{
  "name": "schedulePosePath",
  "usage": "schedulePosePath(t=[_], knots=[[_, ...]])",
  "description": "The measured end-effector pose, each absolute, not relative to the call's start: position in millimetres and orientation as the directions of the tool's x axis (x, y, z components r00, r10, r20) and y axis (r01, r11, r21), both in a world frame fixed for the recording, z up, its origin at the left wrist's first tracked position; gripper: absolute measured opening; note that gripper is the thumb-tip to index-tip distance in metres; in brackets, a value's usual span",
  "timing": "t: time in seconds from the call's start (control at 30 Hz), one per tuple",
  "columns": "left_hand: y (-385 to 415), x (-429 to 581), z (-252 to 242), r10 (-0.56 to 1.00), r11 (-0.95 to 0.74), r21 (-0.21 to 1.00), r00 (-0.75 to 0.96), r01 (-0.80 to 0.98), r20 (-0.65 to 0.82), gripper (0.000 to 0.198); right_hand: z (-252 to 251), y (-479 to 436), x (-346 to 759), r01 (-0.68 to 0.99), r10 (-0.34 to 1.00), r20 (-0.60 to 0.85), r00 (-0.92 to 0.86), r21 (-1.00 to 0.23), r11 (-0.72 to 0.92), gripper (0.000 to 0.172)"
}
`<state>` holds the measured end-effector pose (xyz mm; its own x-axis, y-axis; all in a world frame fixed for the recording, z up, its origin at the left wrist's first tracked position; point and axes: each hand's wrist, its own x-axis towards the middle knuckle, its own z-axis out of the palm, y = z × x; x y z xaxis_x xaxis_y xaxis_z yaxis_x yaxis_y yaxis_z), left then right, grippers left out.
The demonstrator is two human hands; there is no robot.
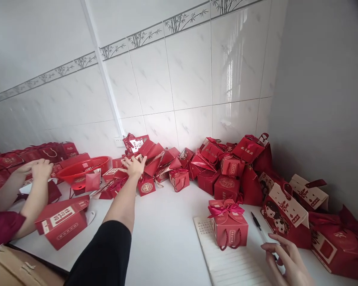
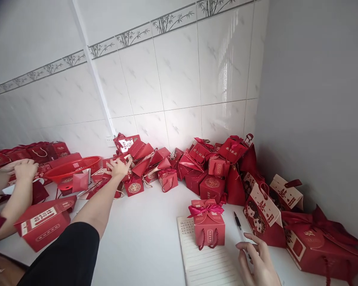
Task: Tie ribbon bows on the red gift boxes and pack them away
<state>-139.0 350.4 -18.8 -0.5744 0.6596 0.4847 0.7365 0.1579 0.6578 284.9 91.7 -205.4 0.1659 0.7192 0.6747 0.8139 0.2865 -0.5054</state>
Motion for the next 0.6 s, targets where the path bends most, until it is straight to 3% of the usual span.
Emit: schedulePosePath(t=[0.2, 0.4, 0.6], knots=[[338, -184, -24, 0.598, 0.135, 0.803, -0.694, 0.581, 0.401, 0.037, -202, 91, 281, 0.785, 0.737, 0.645, 0.202, -0.557, 0.272, 0.02], [301, -175, -54, 0.425, 0.015, 0.827, -0.752, 0.563, 0.504, 0.054, -201, 92, 284, 0.776, 0.719, 0.661, 0.212, -0.561, 0.287, 0.021], [253, -143, -133, 0.686, -0.046, 0.728, -0.508, 0.684, 0.521, 0.058, -201, 90, 287, 0.778, 0.747, 0.624, 0.228, -0.578, 0.246, 0.023]])
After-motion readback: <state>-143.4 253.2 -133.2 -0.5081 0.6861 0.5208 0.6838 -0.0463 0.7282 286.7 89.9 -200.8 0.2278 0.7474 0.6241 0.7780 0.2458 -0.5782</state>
